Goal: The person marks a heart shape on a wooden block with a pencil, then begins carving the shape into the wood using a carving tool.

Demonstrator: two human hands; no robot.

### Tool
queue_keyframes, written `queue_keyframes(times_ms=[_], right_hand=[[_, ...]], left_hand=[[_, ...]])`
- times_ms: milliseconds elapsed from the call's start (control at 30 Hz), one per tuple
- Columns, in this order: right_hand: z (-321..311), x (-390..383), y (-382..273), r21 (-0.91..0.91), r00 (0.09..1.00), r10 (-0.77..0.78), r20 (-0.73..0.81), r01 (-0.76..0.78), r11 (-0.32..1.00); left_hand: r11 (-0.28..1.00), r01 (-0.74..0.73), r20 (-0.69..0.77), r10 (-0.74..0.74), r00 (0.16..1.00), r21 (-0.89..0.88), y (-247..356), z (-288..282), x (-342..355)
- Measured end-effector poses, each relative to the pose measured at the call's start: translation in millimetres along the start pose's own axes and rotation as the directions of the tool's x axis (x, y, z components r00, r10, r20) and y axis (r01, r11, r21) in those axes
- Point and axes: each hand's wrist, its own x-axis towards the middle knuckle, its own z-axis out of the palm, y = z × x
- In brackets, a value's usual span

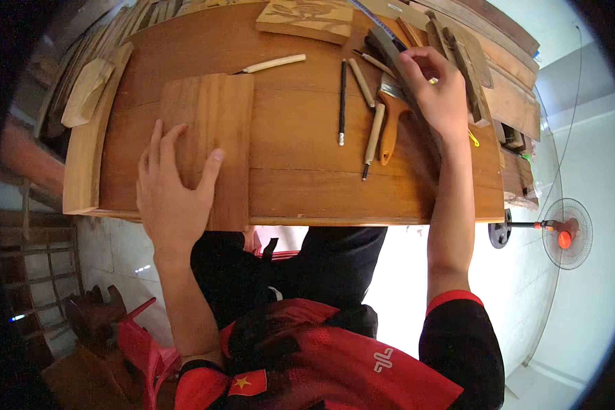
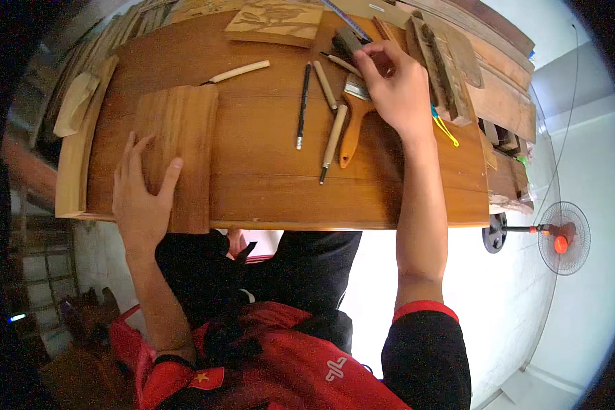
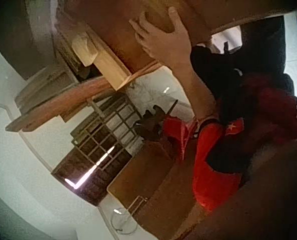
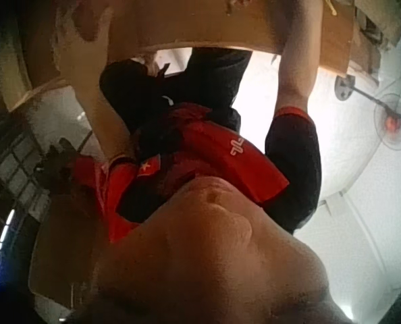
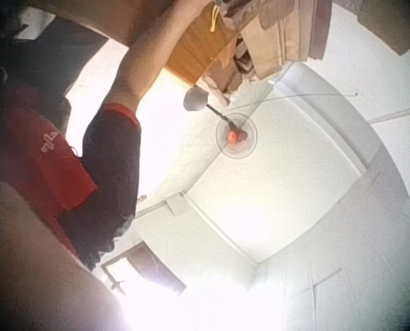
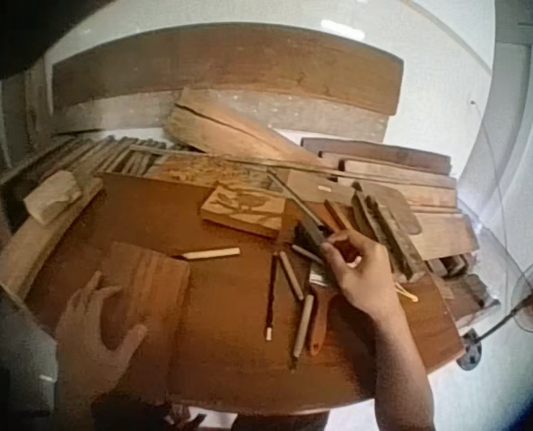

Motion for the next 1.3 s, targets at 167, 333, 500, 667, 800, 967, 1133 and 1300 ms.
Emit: queue_keyframes(times_ms=[167, 333, 500, 667, 800, 967, 1133, 1300], right_hand=[[-12, -4, 1, -0.178, 0.967, -0.007, 0.255, 0.054, 0.982], [-24, -4, -2, -0.312, 0.911, 0.092, 0.402, 0.042, 0.949], [2, -14, -3, -0.253, 0.896, -0.003, 0.444, 0.129, 0.959], [3, -6, -1, -0.172, 0.978, -0.173, 0.118, 0.192, 0.966], [-4, -6, -2, -0.123, 0.961, -0.109, 0.252, 0.143, 0.982], [-5, -14, -11, -0.37, 0.839, 0.118, 0.532, 0.105, 0.923], [4, -23, -14, -0.467, 0.858, 0.145, 0.492, 0.12, 0.876], [5, -23, -6, -0.415, 0.85, 0.113, 0.515, 0.132, 0.9]], left_hand=[[0.998, 0.054, 0.038, -0.054, 0.998, -0.01, 2, -1, 0], [0.999, 0.045, 0.036, -0.045, 0.998, -0.007, 1, -1, 0], [1.0, 0.017, 0.033, -0.017, 0.999, 0.006, 6, -1, -2], [0.998, -0.055, 0.104, 0.058, 0.993, -0.039, 19, -6, -11], [0.991, -0.097, 0.189, 0.114, 0.975, -0.097, 17, -15, -11], [0.982, -0.146, 0.189, 0.167, 0.968, -0.122, 9, -13, -11], [0.978, -0.179, 0.15, 0.193, 0.97, -0.104, 8, -3, -17], [0.966, -0.224, 0.125, 0.241, 0.962, -0.13, 16, -3, -16]])
